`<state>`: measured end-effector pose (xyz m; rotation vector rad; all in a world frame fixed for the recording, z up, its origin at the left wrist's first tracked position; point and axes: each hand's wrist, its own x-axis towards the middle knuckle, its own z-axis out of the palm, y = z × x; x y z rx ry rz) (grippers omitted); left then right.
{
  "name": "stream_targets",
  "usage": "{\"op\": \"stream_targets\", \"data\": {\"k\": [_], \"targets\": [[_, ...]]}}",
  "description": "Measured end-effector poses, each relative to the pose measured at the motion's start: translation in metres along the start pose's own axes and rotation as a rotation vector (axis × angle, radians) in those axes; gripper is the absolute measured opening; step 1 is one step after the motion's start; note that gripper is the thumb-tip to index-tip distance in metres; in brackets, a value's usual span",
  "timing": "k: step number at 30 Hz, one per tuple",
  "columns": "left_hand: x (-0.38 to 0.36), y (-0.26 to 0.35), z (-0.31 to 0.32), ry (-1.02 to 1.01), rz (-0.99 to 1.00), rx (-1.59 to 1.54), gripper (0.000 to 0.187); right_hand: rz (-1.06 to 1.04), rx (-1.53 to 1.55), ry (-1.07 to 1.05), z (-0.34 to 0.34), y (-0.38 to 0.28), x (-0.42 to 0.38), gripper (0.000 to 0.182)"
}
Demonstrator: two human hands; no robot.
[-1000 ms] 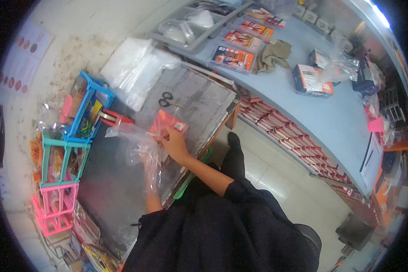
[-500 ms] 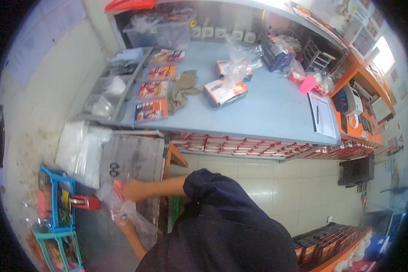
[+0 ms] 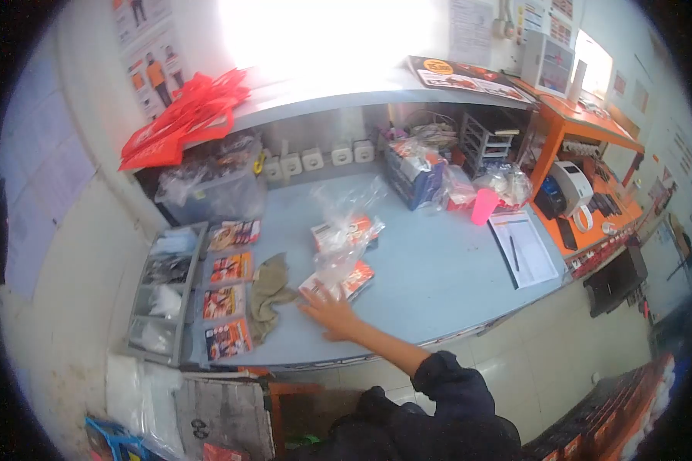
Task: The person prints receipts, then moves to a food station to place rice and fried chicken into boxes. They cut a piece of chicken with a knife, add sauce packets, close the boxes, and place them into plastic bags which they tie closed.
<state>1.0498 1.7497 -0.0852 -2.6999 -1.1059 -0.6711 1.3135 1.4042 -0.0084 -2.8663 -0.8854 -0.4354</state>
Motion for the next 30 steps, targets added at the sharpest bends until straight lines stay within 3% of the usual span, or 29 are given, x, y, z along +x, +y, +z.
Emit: {"op": "stream_targets", "data": {"k": [4, 6, 9, 11, 12, 14, 15, 17, 18, 20, 22, 24, 26, 29, 30], "targets": [[0.027, 0.071, 0.023, 0.033, 0.174, -0.157, 0.044, 0.112, 0.168, 0.055, 0.068, 0.05, -0.029, 0.059], [0.039, 0.109, 0.034, 0.044, 0.281, -0.244, 0.044, 0.192, 0.036, 0.361, 0.097, 0.041, -0.036, 0.043], [0.05, 0.169, 0.051, 0.04, 0.43, -0.362, 0.045, 0.443, 0.099, 0.239, 0.098, 0.032, -0.02, 0.042], [0.055, 0.211, 0.064, 0.032, 0.522, -0.438, 0.045, 0.445, 0.069, 0.441, 0.108, 0.047, 0.0, 0.041], [0.054, 0.233, 0.07, 0.019, 0.573, -0.481, 0.045, 0.495, 0.057, 0.439, 0.11, 0.059, 0.006, 0.041], [0.052, 0.279, 0.079, -0.009, 0.685, -0.576, 0.046, 0.208, 0.327, 0.446, 0.105, 0.091, 0.011, 0.035], [0.05, 0.306, 0.083, -0.018, 0.735, -0.631, 0.046, 0.265, 0.297, 0.459, 0.094, 0.109, 0.007, 0.035], [0.041, 0.358, 0.087, -0.048, 0.833, -0.727, 0.046, 0.173, 1.056, 0.208, 0.05, 0.14, -0.011, 0.023], [0.034, 0.379, 0.09, -0.06, 0.86, -0.756, 0.046, 0.226, 1.025, 0.227, 0.023, 0.151, -0.03, 0.023], [0.02, 0.422, 0.092, -0.081, 0.914, -0.814, 0.047, 0.626, 0.834, 0.443, -0.026, 0.162, -0.087, 0.022], [0.015, 0.458, 0.096, -0.087, 0.951, -0.844, 0.047, 0.86, 0.748, 0.671, -0.028, 0.169, -0.165, 0.023], [0.008, 0.488, 0.098, -0.087, 0.982, -0.85, 0.047, 1.227, 0.825, 0.787, -0.031, 0.153, -0.255, 0.022], [-0.008, 0.513, 0.082, -0.055, 0.984, -0.84, 0.05, 1.458, 0.637, 0.897, -0.016, 0.118, -0.351, 0.022], [-0.042, 0.544, 0.053, 0.055, 0.888, -0.839, 0.053, 1.917, 0.288, 0.876, -0.028, 0.042, -0.45, 0.024], [-0.055, 0.554, 0.042, 0.099, 0.838, -0.852, 0.054, 1.977, 0.205, 0.946, -0.005, 0.015, -0.489, 0.021]]}}
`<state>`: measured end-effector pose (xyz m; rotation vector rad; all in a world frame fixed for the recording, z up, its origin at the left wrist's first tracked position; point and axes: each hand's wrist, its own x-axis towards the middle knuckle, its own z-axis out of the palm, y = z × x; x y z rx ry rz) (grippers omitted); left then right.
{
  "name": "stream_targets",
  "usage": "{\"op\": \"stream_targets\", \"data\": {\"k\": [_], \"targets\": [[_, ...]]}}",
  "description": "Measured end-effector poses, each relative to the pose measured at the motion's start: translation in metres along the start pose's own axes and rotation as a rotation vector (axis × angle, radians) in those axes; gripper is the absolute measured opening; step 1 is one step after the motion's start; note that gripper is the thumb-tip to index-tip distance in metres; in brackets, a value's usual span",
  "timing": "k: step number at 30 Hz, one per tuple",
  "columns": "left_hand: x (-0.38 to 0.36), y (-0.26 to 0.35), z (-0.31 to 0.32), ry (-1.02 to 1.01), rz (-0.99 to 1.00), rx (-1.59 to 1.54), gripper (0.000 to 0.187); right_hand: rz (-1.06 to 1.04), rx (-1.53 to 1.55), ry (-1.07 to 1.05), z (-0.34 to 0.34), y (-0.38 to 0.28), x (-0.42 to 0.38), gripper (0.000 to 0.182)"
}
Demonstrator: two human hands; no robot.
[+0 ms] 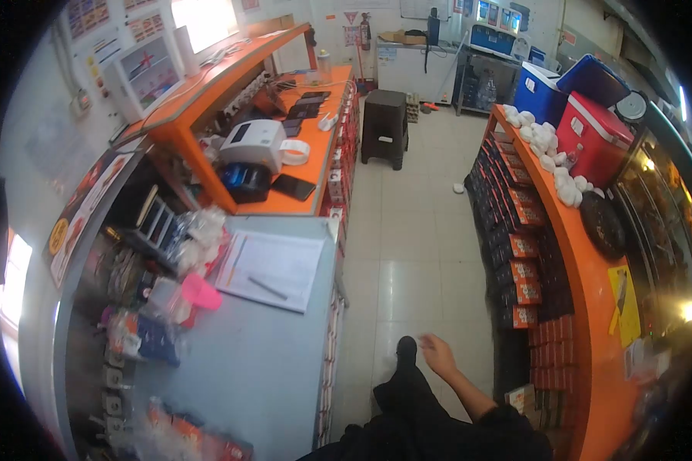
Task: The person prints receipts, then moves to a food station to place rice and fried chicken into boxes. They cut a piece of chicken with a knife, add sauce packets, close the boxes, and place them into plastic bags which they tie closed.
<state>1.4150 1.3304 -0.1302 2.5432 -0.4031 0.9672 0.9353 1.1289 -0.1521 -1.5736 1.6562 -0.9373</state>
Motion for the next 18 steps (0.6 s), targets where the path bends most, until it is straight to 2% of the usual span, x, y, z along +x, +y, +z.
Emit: {"op": "stream_targets", "data": {"k": [2, 5, 8, 9, 10, 11, 12, 14, 16, 17, 18], "targets": [[0.003, 0.049, 0.005, 0.014, -0.01, -0.099, 0.056, 0.325, -0.081, 0.063, -0.04, 0.039, 0.002, 0.02], [0.009, 0.149, 0.003, 0.071, -0.062, -0.392, 0.062, 0.329, -0.043, 0.079, -0.078, 0.086, 0.05, 0.017], [0.003, 0.279, -0.001, 0.153, -0.083, -0.65, 0.068, 0.232, -0.032, 0.057, -0.092, 0.099, 0.167, 0.016], [-0.001, 0.352, -0.019, 0.186, -0.088, -0.735, 0.07, 0.161, 0.011, 0.056, -0.088, 0.099, 0.214, 0.016], [-0.004, 0.399, -0.018, -0.091, -0.133, -0.891, 0.065, 0.093, 0.053, 0.053, -0.085, 0.09, 0.263, 0.015], [-0.007, 0.45, -0.01, -0.28, -0.132, -1.184, 0.056, 0.0, 0.0, 0.049, -0.083, 0.061, 0.309, 0.015], [-0.006, 0.496, -0.009, -0.495, -0.083, -1.277, 0.047, 0.031, 0.104, 0.001, -0.072, 0.054, 0.357, 0.016], [-0.004, 0.581, 0.005, -0.905, -0.331, -1.52, 0.043, -0.017, 0.159, -0.088, -0.053, 0.003, 0.435, 0.014], [-0.006, 0.643, 0.058, -1.125, -0.373, -1.588, 0.044, -0.15, 0.27, -0.136, -0.023, -0.03, 0.501, 0.015], [-0.011, 0.668, 0.093, -1.116, -0.376, -1.594, 0.044, -0.224, 0.23, -0.183, -0.009, -0.045, 0.528, 0.015], [-0.012, 0.695, 0.134, -1.037, -0.471, -1.629, 0.042, -0.297, 0.193, -0.222, 0.006, -0.059, 0.554, 0.015]]}}
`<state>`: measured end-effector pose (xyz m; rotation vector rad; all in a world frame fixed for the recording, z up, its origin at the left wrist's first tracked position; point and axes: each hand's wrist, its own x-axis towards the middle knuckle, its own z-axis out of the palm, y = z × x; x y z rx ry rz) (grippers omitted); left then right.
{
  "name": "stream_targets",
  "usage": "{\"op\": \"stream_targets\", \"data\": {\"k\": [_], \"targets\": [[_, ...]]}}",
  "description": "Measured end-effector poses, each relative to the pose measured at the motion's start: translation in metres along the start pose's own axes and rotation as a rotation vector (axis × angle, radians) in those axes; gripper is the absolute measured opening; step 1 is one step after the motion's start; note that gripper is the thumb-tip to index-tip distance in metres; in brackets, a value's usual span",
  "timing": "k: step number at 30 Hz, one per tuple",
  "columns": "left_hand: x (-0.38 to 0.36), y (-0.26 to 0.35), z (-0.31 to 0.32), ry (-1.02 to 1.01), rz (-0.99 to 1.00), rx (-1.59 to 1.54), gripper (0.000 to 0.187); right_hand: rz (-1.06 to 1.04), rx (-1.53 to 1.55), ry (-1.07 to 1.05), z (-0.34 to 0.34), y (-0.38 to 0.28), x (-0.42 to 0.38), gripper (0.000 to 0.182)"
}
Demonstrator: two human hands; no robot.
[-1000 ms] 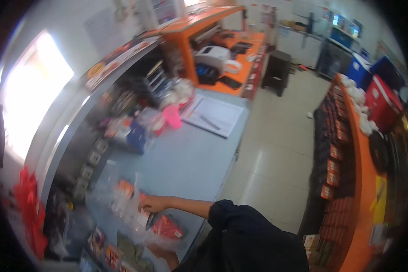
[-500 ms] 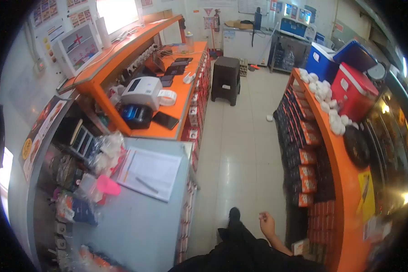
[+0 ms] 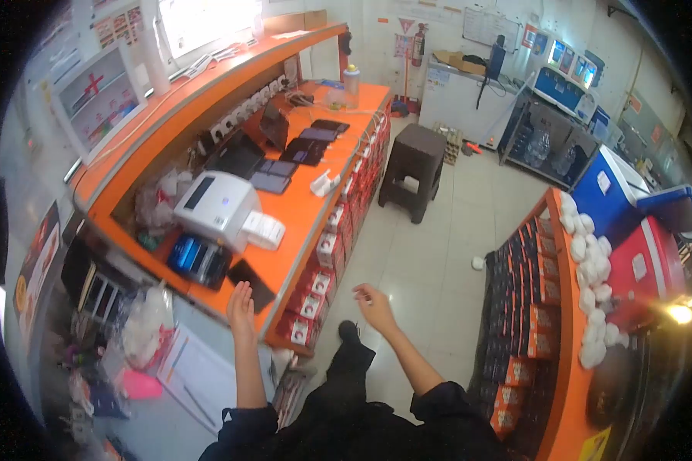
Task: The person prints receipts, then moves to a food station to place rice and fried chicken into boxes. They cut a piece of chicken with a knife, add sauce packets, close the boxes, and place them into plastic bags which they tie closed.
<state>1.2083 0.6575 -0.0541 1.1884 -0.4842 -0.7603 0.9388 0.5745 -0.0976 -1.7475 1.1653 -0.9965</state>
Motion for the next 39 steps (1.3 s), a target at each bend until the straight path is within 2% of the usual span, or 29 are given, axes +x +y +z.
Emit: {"op": "stream_targets", "data": {"k": [1, 2, 3, 4, 5, 6, 7, 8, 9, 10, 12, 15, 17, 18, 20, 21, 22, 23, 24, 26, 28, 29, 30, 32, 33, 35, 36, 38, 39], "targets": [[0.045, -0.025, 0.014, 0.081, 0.016, -0.075, 0.039, -0.054, -0.023, -0.041, 0.01, 0.004, 0.027, 0.015], [0.096, -0.056, 0.022, 0.079, 0.022, -0.088, 0.039, -0.106, -0.051, -0.086, 0.017, 0.008, 0.054, 0.015], [0.142, -0.089, 0.022, 0.141, 0.128, 0.071, 0.036, -0.104, -0.055, -0.145, 0.018, 0.005, 0.078, 0.018], [0.165, -0.096, 0.031, 0.208, 0.226, 0.234, 0.035, -0.098, -0.063, -0.161, 0.02, 0.009, 0.101, 0.018], [0.186, -0.103, 0.042, 0.255, 0.107, 0.167, 0.033, -0.193, -0.12, -0.165, 0.019, 0.013, 0.13, 0.023], [0.204, -0.11, 0.053, 0.276, 0.101, 0.158, 0.033, -0.29, -0.172, -0.172, 0.016, 0.016, 0.158, 0.028], [0.217, -0.114, 0.063, 0.341, 0.069, 0.014, 0.033, -0.289, -0.171, -0.194, 0.012, 0.016, 0.187, 0.028], [0.222, -0.105, 0.076, 0.407, 0.038, -0.122, 0.034, -0.341, -0.231, -0.125, 0.008, 0.014, 0.217, 0.031], [0.218, -0.099, 0.089, 0.537, 0.19, 0.131, 0.032, -0.394, -0.286, -0.054, 0.005, 0.013, 0.245, 0.034], [0.22, -0.082, 0.093, 0.552, 0.194, 0.141, 0.032, -0.412, -0.346, -0.049, 0.004, 0.017, 0.278, 0.037], [0.222, -0.059, 0.093, 0.544, 0.109, 0.496, 0.03, -0.432, -0.382, -0.061, 0.008, 0.022, 0.345, 0.039], [0.214, -0.038, 0.094, 0.52, 0.037, 0.669, 0.03, -0.516, -0.476, -0.222, 0.024, 0.033, 0.413, 0.042], [0.21, -0.039, 0.087, 0.558, -0.005, 0.748, 0.03, -0.718, -0.648, -0.454, 0.042, 0.048, 0.443, 0.034], [0.208, -0.042, 0.079, 0.565, -0.05, 0.838, 0.028, -0.756, -0.62, -0.489, 0.054, 0.057, 0.457, 0.034], [0.204, -0.042, 0.077, 0.633, -0.124, 0.912, 0.027, -0.497, -0.757, -0.917, 0.071, 0.078, 0.479, 0.027], [0.2, -0.039, 0.083, 0.629, -0.177, 0.722, 0.027, -0.539, -0.753, -0.965, 0.072, 0.076, 0.492, 0.027], [0.195, -0.033, 0.093, 0.619, -0.216, 0.535, 0.027, -0.468, -0.494, -0.933, 0.067, 0.059, 0.502, 0.026], [0.196, -0.021, 0.111, 0.688, -0.195, 0.529, 0.027, -0.378, -0.233, -0.886, 0.065, 0.04, 0.514, 0.026], [0.201, -0.022, 0.116, 0.73, -0.199, 0.531, 0.027, -0.393, -0.218, -0.922, 0.065, 0.018, 0.527, 0.026], [0.202, -0.03, 0.119, 0.857, -0.156, 0.296, 0.027, 0.151, 0.178, -0.753, 0.074, -0.025, 0.558, 0.033], [0.205, -0.024, 0.129, 0.86, -0.161, 0.248, 0.031, -0.026, 0.442, -0.685, 0.093, -0.044, 0.575, 0.041], [0.205, -0.021, 0.133, 0.822, -0.15, 0.198, 0.036, -0.108, 0.379, -0.676, 0.095, -0.06, 0.579, 0.046], [0.201, -0.032, 0.124, 0.867, -0.155, 0.192, 0.036, -0.106, 0.381, -0.721, 0.102, -0.061, 0.582, 0.046], [0.192, -0.059, 0.092, 0.953, -0.298, 0.188, 0.034, -0.52, 0.196, -0.773, 0.116, -0.064, 0.584, 0.048], [0.189, -0.05, 0.097, 0.996, -0.301, 0.179, 0.034, -0.471, 0.192, -0.847, 0.118, -0.066, 0.578, 0.049], [0.198, -0.021, 0.113, 0.693, -0.425, 1.026, 0.031, -0.445, 0.197, -0.986, 0.124, -0.06, 0.563, 0.047], [0.2, -0.019, 0.12, 0.722, -0.443, 1.017, 0.031, -0.408, 0.19, -1.081, 0.123, -0.057, 0.554, 0.046], [0.21, -0.017, 0.134, 0.685, -0.254, 0.929, 0.035, -0.389, 0.2, -1.139, 0.125, -0.056, 0.535, 0.044], [0.2, -0.018, 0.136, 0.703, -0.266, 0.923, 0.035, -0.121, 0.279, -1.211, 0.13, -0.048, 0.524, 0.039]]}}
